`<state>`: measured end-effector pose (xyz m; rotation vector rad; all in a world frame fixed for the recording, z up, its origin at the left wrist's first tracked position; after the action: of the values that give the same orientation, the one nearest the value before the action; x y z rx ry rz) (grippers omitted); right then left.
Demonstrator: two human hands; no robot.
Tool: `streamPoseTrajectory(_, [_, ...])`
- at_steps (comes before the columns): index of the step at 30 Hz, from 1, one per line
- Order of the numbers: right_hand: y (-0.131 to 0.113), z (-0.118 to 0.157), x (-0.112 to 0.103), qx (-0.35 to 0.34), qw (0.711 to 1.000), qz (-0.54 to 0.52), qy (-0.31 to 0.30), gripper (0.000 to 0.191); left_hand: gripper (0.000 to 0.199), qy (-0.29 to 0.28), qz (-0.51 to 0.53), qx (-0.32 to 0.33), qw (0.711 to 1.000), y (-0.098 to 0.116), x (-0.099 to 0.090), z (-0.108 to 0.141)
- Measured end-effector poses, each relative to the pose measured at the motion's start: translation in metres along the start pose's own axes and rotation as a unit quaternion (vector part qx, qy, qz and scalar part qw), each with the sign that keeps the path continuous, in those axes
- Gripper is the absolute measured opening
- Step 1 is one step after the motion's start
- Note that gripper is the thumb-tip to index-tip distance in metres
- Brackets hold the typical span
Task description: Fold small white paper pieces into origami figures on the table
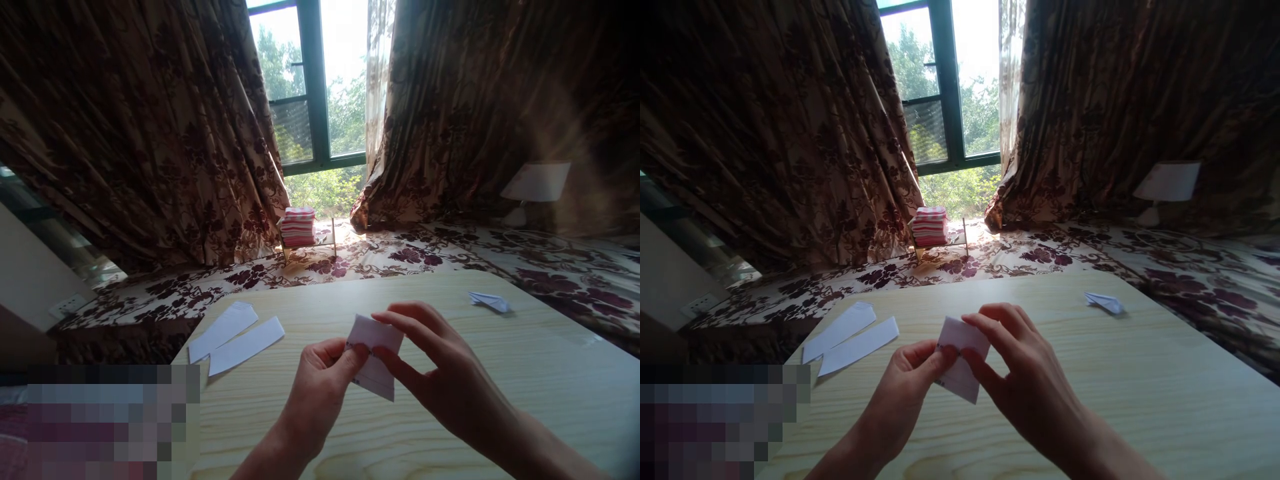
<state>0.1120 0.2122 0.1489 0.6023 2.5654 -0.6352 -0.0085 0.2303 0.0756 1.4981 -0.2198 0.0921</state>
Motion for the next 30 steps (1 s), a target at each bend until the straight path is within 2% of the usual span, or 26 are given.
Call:
streamPoseTrajectory(9, [-0.005, 0.000, 0.001, -0.036, 0.998, 0.051, 0.014, 0.037, 0.028, 0.009, 0.025, 0.001, 1.000, -0.004, 0.001, -0.005])
streamPoseTrajectory(21, [-0.006, -0.002, 0.003, -0.044, 0.997, 0.057, 0.002, 0.037, 0.028, 0.010, 0.030, 0.003, 0.999, -0.004, 0.001, -0.006])
streamPoseTrajectory(30, [-0.015, -0.002, 0.000, -0.075, 0.994, 0.080, 0.003, 0.044, 0.026, -0.001, 0.060, -0.001, 0.998, -0.001, 0.003, -0.004])
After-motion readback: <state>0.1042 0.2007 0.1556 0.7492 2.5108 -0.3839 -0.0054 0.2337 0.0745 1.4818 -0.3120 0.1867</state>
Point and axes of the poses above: each hand's wrist, its own z-axis away from the middle knuckle, its own x-axis out of the palm, y = z × x, the point moved 10 cm from there along -z, towards the middle knuckle, and after that the axes turned 2 degrees about y, right-handed, at the moved point
